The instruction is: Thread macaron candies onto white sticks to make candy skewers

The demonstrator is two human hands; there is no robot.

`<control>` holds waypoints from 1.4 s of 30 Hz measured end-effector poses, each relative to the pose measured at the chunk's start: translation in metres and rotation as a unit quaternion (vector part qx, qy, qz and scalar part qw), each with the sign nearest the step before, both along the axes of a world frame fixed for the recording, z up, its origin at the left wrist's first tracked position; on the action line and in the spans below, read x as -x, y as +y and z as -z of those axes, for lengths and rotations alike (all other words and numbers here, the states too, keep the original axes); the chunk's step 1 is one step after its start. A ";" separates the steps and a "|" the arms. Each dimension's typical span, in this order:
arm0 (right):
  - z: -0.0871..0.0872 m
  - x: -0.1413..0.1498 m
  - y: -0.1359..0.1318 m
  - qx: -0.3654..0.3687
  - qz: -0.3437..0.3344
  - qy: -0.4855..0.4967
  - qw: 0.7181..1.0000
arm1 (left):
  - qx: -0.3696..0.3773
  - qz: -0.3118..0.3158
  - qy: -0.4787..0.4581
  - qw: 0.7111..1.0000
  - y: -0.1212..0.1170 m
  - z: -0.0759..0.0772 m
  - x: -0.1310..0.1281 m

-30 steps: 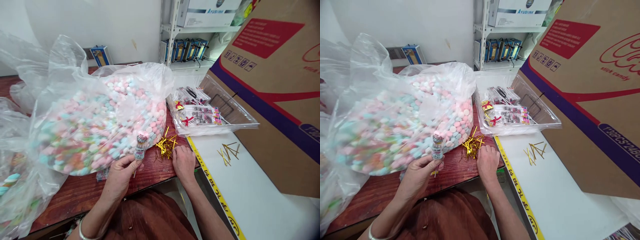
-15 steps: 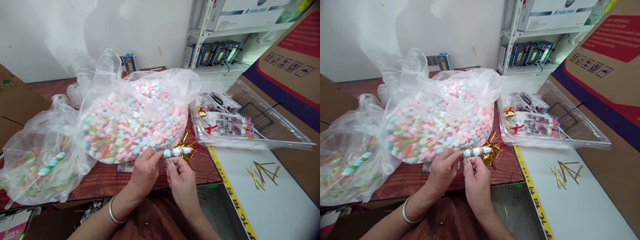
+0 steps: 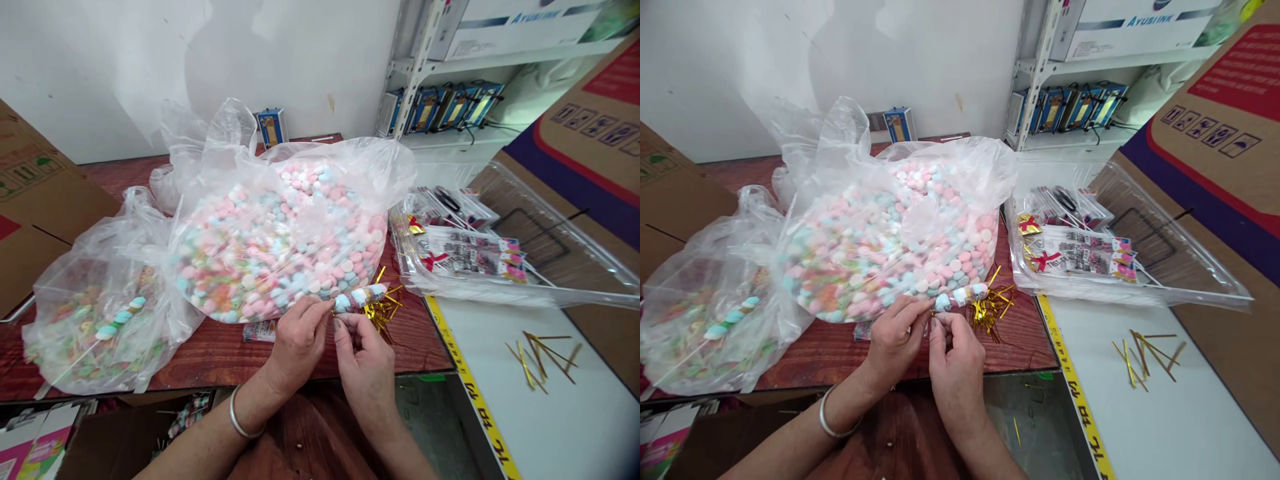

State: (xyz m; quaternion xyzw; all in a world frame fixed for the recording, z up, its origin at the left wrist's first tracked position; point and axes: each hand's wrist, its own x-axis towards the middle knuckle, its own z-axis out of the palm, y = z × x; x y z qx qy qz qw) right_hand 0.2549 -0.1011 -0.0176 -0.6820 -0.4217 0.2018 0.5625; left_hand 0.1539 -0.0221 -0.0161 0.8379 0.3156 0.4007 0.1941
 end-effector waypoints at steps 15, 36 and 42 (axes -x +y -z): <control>0.011 -0.008 0.007 -0.023 0.022 -0.088 0.996 | 0.702 0.091 -0.392 0.588 -0.004 -0.007 -0.022; 0.011 -0.007 0.008 -0.014 -0.030 -0.028 0.999 | 0.439 0.072 -0.132 0.886 -0.003 -0.005 -0.005; 0.005 -0.009 0.010 -0.022 -0.015 -0.057 0.998 | 0.470 0.074 -0.161 0.865 -0.002 -0.004 -0.006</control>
